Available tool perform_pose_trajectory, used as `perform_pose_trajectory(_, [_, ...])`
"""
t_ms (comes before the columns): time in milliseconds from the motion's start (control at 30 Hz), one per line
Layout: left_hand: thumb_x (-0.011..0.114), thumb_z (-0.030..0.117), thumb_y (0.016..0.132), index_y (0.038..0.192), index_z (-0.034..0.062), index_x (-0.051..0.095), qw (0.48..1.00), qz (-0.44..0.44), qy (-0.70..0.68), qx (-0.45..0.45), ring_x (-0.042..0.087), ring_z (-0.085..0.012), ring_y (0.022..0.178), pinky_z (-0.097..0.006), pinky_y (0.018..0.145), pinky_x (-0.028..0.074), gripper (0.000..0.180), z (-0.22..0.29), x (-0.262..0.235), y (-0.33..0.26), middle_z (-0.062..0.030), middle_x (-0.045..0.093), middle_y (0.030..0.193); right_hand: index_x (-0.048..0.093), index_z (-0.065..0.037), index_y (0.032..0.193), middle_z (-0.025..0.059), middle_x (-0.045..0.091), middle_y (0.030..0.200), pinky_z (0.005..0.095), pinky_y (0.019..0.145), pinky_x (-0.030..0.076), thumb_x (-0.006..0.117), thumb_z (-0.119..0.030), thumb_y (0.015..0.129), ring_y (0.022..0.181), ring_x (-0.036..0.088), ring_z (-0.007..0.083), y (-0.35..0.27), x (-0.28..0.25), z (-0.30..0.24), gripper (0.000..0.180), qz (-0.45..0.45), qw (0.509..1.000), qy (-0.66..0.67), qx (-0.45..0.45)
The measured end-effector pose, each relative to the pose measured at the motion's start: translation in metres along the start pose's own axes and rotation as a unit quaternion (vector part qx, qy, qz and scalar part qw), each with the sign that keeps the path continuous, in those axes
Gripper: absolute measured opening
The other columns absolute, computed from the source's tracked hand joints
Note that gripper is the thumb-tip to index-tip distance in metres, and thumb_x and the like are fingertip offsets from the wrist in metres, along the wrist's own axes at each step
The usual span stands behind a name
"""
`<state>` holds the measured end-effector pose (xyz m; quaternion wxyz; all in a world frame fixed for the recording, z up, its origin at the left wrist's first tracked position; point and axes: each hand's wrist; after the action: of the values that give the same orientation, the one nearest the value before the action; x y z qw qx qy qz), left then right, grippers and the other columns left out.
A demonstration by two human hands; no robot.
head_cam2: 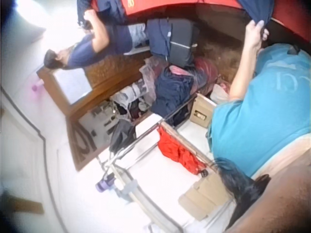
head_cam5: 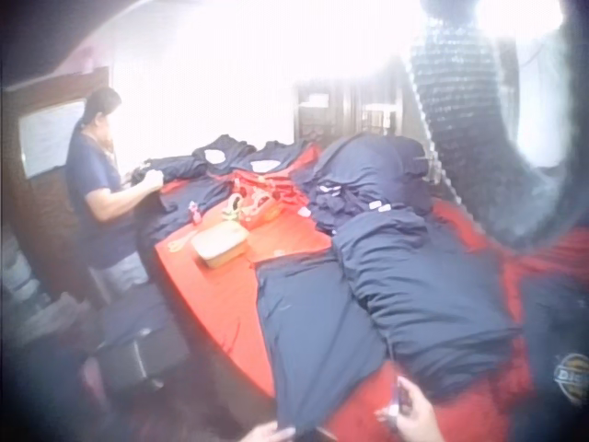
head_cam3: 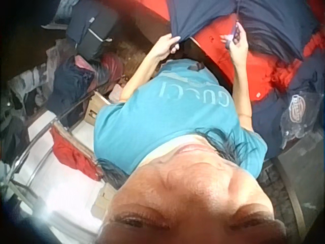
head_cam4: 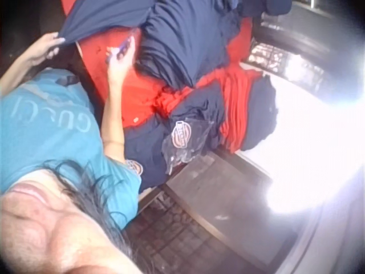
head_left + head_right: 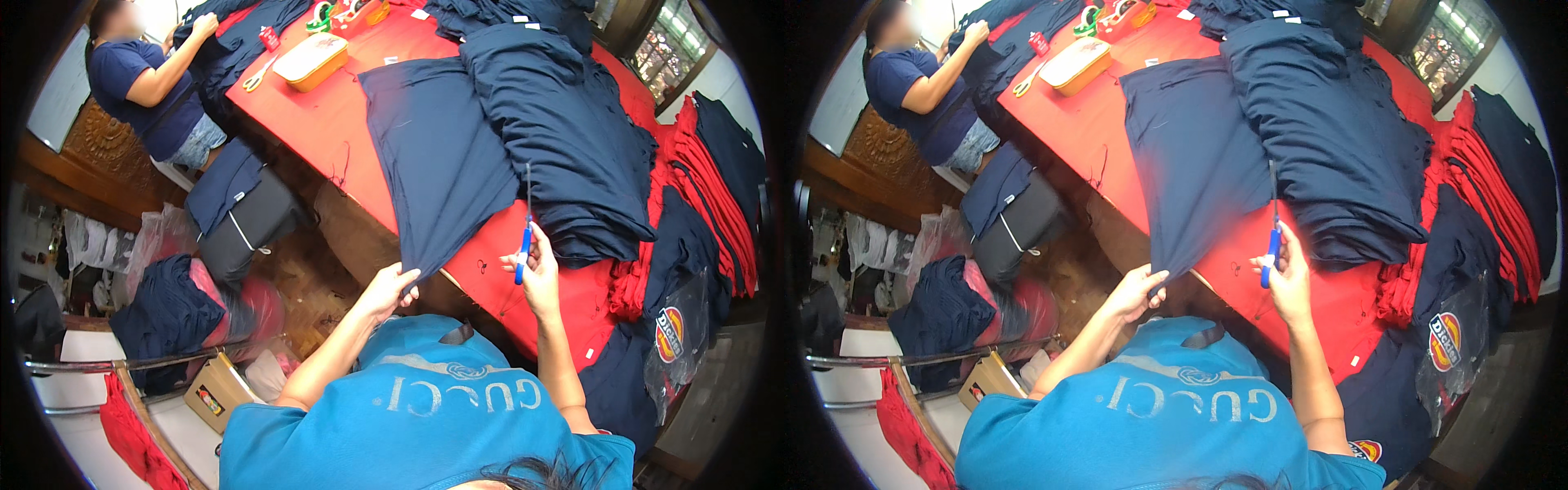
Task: The person uses scissors to trim loose threads and tags from a dark blue Dickies t-shirt. After cutting, the person folds the t-shirt neatly on the red table. Another person is visible in the background working on similar garments.
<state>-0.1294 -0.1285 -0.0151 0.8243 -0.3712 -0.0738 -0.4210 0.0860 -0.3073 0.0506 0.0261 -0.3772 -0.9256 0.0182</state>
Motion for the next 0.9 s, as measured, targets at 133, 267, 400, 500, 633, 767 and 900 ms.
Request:
perform_pose_trajectory(133, [0.059,0.021,0.097,0.112,0.0034,0.061,0.995,0.026,0.069,0.064,0.058,-0.0097,0.074,-0.025,0.066,0.047,0.023,-0.03,0.003,0.012,-0.0038,0.065,0.088,0.035,-0.002,0.146,0.0125,0.059,0.109,0.0295,0.079,0.053,0.057,-0.008,0.092,0.088,0.064,0.0152,-0.003,0.021,0.012,0.058,-0.1,0.989,-0.065,0.085])
perform_pose_trajectory(267, [0.058,0.021,0.097,0.121,0.0033,0.06,0.998,0.016,-0.031,0.052,0.06,-0.012,0.1,-0.031,0.089,0.047,0.029,-0.033,0.001,0.01,-0.003,0.065,0.111,0.033,-0.001,0.146,0.0166,0.056,0.122,0.0297,0.082,0.052,0.058,-0.013,0.094,0.093,0.063,0.0155,-0.018,0.039,0.034,0.06,-0.144,0.98,-0.051,0.126])
perform_pose_trajectory(400, [0.063,0.014,0.093,0.122,0.0054,0.058,0.997,-0.033,-0.044,0.057,0.061,-0.0124,0.097,-0.03,0.085,0.05,0.03,-0.02,0.009,0.002,-0.0036,0.065,0.108,0.027,-0.001,0.148,0.016,0.053,0.125,0.0309,0.088,0.05,0.067,-0.008,0.087,0.102,0.06,0.0183,-0.023,0.055,0.041,0.073,-0.126,0.98,0.035,0.147])
perform_pose_trajectory(500, [0.066,0.012,0.091,0.122,0.0059,0.057,0.997,-0.05,-0.044,0.045,0.061,-0.012,0.097,-0.028,0.081,0.051,0.033,-0.012,0.025,0.003,-0.0038,0.064,0.107,0.024,0.0,0.148,0.017,0.049,0.13,0.0329,0.094,0.047,0.071,-0.002,0.081,0.115,0.054,0.0208,-0.023,0.071,0.032,0.081,-0.074,0.989,0.04,0.118])
perform_pose_trajectory(633, [0.064,0.015,0.092,0.123,0.0051,0.057,0.993,-0.077,-0.087,0.03,0.062,-0.0156,0.1,-0.032,0.083,0.052,0.033,0.004,0.042,0.013,-0.0053,0.064,0.113,0.025,-0.001,0.147,0.0172,0.047,0.135,0.0335,0.099,0.044,0.07,0.002,0.08,0.12,0.051,0.023,-0.018,0.066,0.033,0.081,-0.045,0.994,0.084,0.048])
perform_pose_trajectory(767, [0.058,0.014,0.093,0.124,-0.0029,0.052,0.976,-0.079,-0.185,0.079,0.062,-0.0261,0.108,-0.043,0.094,0.051,0.035,0.036,0.038,0.067,-0.0135,0.063,0.118,0.027,-0.002,0.147,0.016,0.047,0.132,0.0325,0.099,0.044,0.069,0.003,0.08,0.116,0.052,0.0206,-0.021,0.059,0.019,0.079,-0.056,0.991,0.08,0.092])
perform_pose_trajectory(900, [0.056,0.01,0.092,0.12,-0.0065,0.053,0.967,-0.015,-0.238,0.086,0.061,-0.0298,0.107,-0.047,0.095,0.05,0.033,0.095,0.003,0.171,-0.0189,0.062,0.114,0.031,-0.002,0.145,0.0127,0.048,0.128,0.0308,0.093,0.048,0.067,0.003,0.081,0.113,0.052,0.0168,-0.032,0.045,0.012,0.074,-0.095,0.99,0.028,0.097])
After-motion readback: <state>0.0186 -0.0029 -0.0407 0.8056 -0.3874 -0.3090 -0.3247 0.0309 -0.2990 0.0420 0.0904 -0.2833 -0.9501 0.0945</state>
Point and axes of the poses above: each hand's wrist, its own y-axis towards the middle knuckle, its own x-axis out of the palm, z = x × y
